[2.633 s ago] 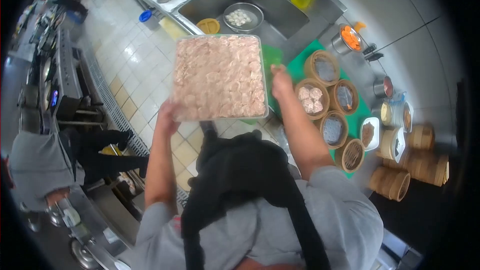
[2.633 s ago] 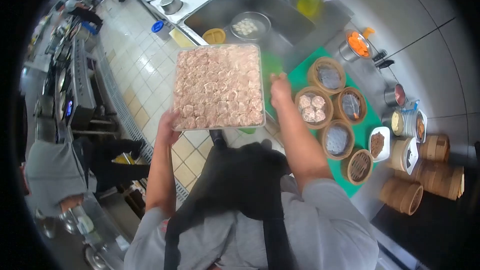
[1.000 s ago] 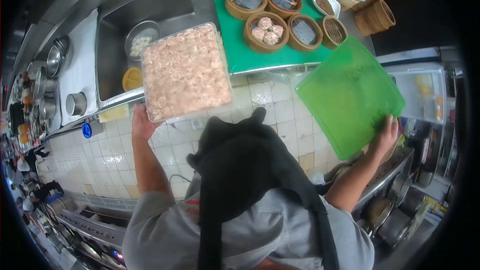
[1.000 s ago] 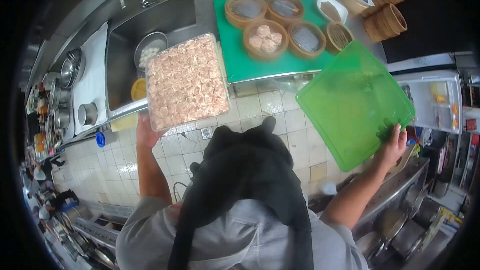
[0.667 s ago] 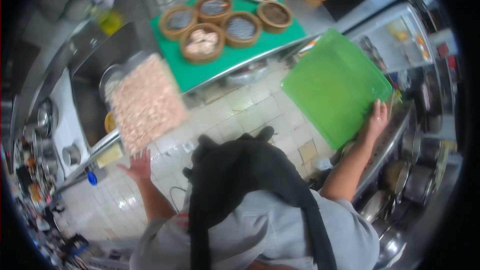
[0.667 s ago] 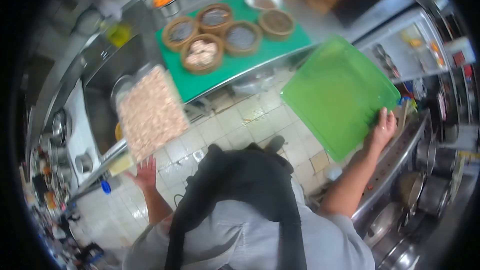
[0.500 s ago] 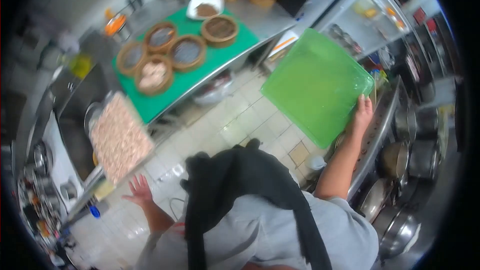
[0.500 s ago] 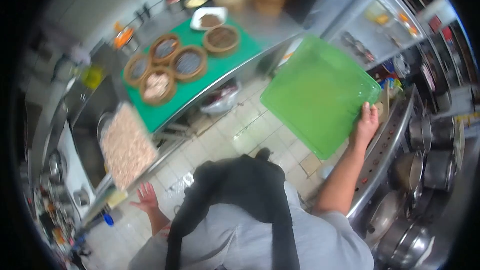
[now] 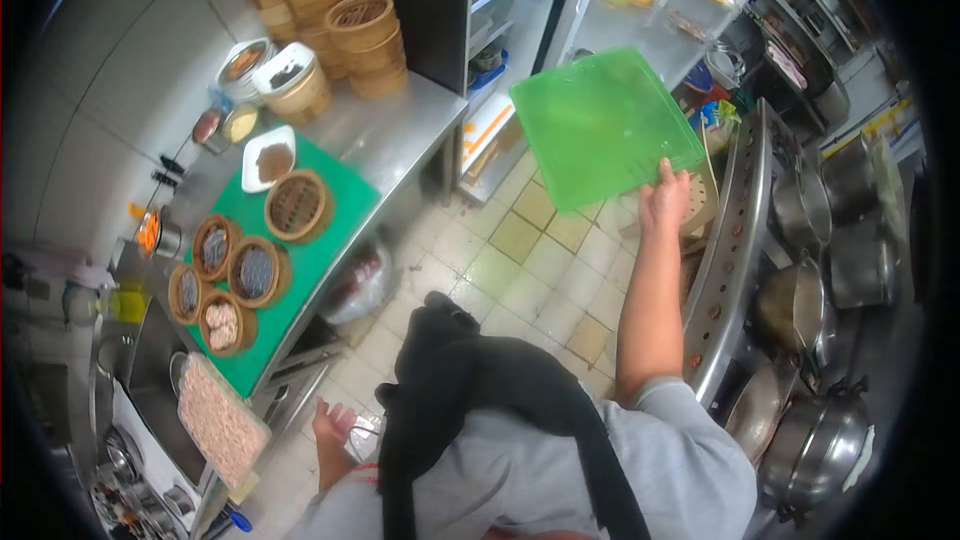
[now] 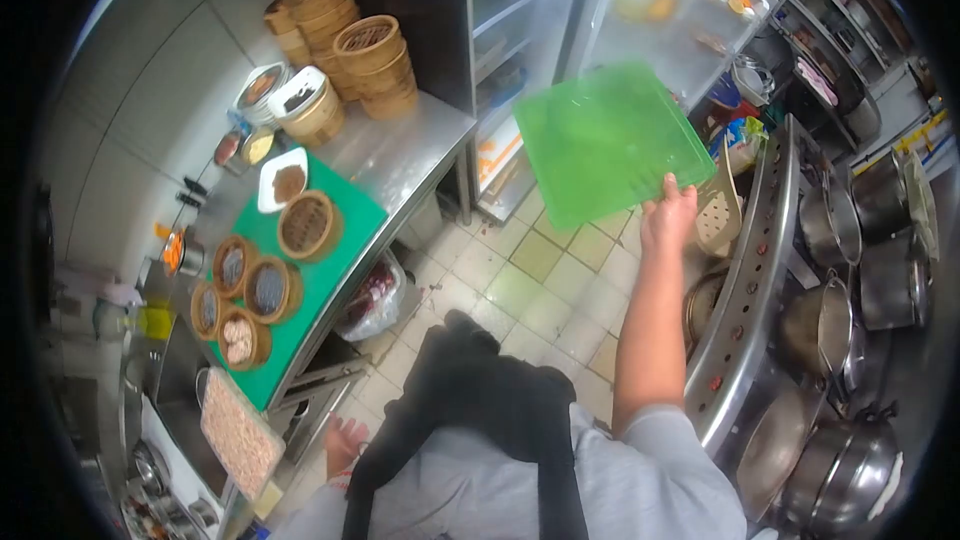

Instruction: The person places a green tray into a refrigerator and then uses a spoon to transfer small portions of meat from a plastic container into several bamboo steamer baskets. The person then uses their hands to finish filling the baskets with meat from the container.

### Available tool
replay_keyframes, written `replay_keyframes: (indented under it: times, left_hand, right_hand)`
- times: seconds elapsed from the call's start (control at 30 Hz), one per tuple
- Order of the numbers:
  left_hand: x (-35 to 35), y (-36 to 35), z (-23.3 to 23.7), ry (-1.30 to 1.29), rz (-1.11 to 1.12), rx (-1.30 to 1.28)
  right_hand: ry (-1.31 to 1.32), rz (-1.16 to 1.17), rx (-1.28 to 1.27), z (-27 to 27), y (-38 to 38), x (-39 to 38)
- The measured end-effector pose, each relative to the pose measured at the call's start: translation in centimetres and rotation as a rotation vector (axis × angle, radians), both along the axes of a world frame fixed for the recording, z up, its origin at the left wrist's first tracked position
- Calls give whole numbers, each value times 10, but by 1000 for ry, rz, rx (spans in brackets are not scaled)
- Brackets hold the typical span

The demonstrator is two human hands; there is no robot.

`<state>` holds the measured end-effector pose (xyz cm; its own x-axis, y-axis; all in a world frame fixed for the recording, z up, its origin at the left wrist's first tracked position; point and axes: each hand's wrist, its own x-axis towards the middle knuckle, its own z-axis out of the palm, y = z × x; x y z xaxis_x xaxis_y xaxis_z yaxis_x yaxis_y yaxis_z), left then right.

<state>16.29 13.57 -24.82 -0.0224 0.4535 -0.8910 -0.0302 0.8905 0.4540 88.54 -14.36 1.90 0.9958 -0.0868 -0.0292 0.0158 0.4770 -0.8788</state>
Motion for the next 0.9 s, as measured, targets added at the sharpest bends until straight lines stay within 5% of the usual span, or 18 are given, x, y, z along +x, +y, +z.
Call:
replay_keyframes:
  times: [0.27,0.5,0.67,0.83,0.87,0.9]
  left_hand:
    - [171,47,-4,108,-621,23]
    - [229,66,16,43,-454,144]
    - [250,-7,20,182,-86,158]
    - [278,-126,-13,208,-115,-64]
    - [293,-147,-2,259,-183,-97]
    - [282,-175,-25,264,-586,172]
  right_hand:
    - [6,-9,69,2,78,103]
    - [20,149,147,-12,164,215]
    - [147,373,142,-56,246,306]
    - [196,623,-33,-63,325,348]
    - [231,729,-168,-65,339,353]
    - [259,839,-311,-67,353,360]
